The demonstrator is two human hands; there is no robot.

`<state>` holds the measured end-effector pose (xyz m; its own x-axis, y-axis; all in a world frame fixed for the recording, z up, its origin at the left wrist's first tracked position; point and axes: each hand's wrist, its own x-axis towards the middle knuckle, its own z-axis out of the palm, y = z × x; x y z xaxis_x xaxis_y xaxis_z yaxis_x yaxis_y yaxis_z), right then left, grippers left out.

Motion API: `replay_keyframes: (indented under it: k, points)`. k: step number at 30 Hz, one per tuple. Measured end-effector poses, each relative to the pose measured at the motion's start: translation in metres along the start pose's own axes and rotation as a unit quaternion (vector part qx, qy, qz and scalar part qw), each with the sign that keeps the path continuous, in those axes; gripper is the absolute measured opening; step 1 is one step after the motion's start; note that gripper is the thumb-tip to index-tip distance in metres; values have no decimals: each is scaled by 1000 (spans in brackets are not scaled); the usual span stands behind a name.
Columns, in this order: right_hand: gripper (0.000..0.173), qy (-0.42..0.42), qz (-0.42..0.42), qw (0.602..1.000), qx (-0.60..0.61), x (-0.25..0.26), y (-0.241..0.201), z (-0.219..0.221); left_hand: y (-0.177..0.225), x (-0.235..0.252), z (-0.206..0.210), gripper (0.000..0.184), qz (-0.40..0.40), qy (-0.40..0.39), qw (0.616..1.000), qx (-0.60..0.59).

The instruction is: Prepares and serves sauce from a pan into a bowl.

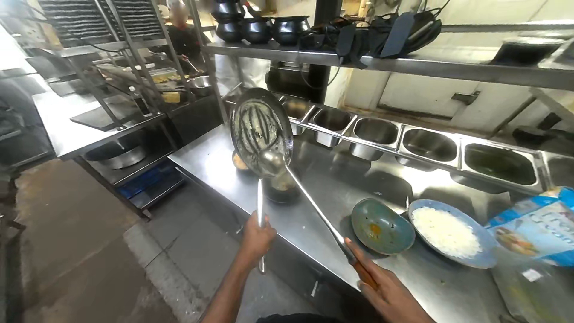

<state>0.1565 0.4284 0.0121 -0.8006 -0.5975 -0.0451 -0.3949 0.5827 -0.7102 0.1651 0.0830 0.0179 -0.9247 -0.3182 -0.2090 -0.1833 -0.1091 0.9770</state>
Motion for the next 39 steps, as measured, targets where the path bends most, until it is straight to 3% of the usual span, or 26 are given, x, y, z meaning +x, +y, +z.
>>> replay_keyframes:
  k: [4,7,10,14,17,23,32,36,39]
  points:
    - [75,39,-10,980,-194,-17,15,-25,3,0,-7,34,8,1,1000,4]
    - [70,97,-34,963,-248,-9,19,-42,1,0,-9,35,12,4,1000,8]
    - [76,128,-39,974,-183,15,13,-36,-2,-1,-5,36,18,6,1000,7]
    - [82,82,10,994,-72,33,-18,-16,-8,-3,4,36,20,11,1000,1]
    - [84,22,44,998,-35,17,-31,2,-9,-2,1,36,12,6,1000,5]
    - [78,-41,25,994,-100,-22,-23,-3,-14,5,-7,36,27,4,1000,11]
    - [67,-7,37,969,-244,-56,-5,-43,-19,10,-4,36,24,4,999,34]
    - [67,6,15,984,-176,-56,-2,-64,-19,15,-5,36,42,23,996,81]
    - [76,44,4,991,-126,-27,-10,-55,-19,13,-4,36,46,24,996,78]
